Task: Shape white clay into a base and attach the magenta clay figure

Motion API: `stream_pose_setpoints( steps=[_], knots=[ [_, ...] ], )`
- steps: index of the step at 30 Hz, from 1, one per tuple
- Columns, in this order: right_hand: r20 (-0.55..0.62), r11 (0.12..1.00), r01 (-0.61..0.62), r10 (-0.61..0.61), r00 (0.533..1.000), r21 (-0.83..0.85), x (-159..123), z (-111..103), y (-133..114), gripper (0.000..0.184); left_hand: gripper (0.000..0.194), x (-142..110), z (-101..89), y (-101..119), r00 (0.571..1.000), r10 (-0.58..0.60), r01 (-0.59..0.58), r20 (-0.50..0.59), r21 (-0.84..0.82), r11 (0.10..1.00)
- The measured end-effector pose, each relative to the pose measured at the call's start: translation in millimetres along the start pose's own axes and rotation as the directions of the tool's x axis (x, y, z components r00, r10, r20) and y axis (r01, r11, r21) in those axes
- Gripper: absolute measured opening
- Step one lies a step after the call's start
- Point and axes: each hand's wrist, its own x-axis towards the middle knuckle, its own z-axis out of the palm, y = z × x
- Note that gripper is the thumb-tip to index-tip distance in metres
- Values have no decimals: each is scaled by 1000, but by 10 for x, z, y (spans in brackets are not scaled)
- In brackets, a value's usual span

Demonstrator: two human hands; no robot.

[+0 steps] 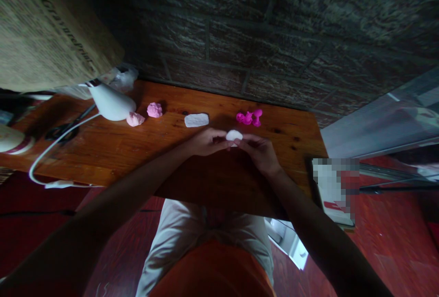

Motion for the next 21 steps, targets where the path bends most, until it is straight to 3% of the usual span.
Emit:
stream_pose_setpoints(
  steps=[3, 7, 10, 14, 21],
  knots=[
    [10, 999, -31, 31, 999, -9, -8, -31, -14, 30, 37, -6, -18, 17, 1000, 8, -7, 5, -85, 996],
    [113, 995, -59, 49, 992, 80, -14, -89, -50, 39, 40, 0, -27, 26, 999, -44, 36, -23, -259, 965],
    [137, 990, -50, 32, 990, 130, -16, -99, -65, 38, 43, 9, -18, 29, 996, -91, 93, 23, -348, 933],
    [140, 988, -46, 25, 990, 149, -15, -78, -51, 40, 46, 15, -9, 51, 994, -98, 112, 58, -339, 934],
    [151, 986, 72, -94, 984, 147, -15, -56, -55, 32, 44, 8, -43, 137, 983, -149, 179, 110, -353, 918]
  ],
)
